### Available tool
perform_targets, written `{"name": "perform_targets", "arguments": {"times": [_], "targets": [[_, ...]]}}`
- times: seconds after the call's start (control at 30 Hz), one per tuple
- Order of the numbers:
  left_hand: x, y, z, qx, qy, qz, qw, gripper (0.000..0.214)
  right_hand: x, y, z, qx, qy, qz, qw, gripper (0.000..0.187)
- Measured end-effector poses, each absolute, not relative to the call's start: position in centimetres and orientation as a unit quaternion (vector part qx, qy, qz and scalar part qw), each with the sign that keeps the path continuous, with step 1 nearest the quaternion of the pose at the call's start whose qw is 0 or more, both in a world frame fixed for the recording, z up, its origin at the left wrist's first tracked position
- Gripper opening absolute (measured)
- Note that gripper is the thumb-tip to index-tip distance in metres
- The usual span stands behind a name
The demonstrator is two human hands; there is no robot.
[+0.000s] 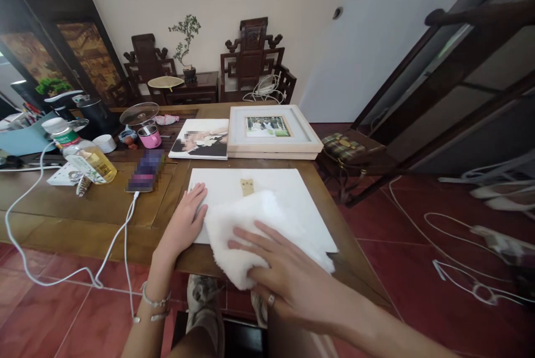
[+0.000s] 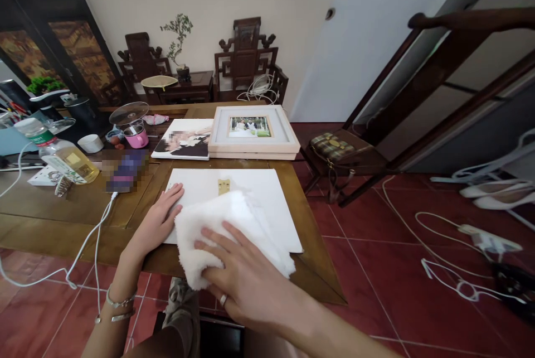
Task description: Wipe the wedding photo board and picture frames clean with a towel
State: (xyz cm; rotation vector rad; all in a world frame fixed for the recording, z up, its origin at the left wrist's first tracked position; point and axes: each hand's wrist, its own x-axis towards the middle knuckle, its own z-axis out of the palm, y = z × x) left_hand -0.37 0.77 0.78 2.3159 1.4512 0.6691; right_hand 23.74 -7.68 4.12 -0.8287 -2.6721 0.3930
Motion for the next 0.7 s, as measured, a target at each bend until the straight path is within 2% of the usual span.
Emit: {"name": "perform_targets", "arguments": {"times": [0.3,0.47,0.7], "targets": [[-0.3,0.8,0.7,0.807,0.511,0.245,0.164,0.044,23.4,-2.3,3.9,-0.357,-0.902,0.119,0.213,0.017],[-0.2,0.8,0.7,0.805,0.511,0.249,0.169,0.044,23.1,-2.3,3.3,-0.36,-0.899,0.088,0.234,0.018],[-0.2,0.7,0.7,0.807,0.508,0.25,0.167,0.044,22.8,-3.9,3.1,-0.359,-0.905,0.075,0.218,0.021]]}}
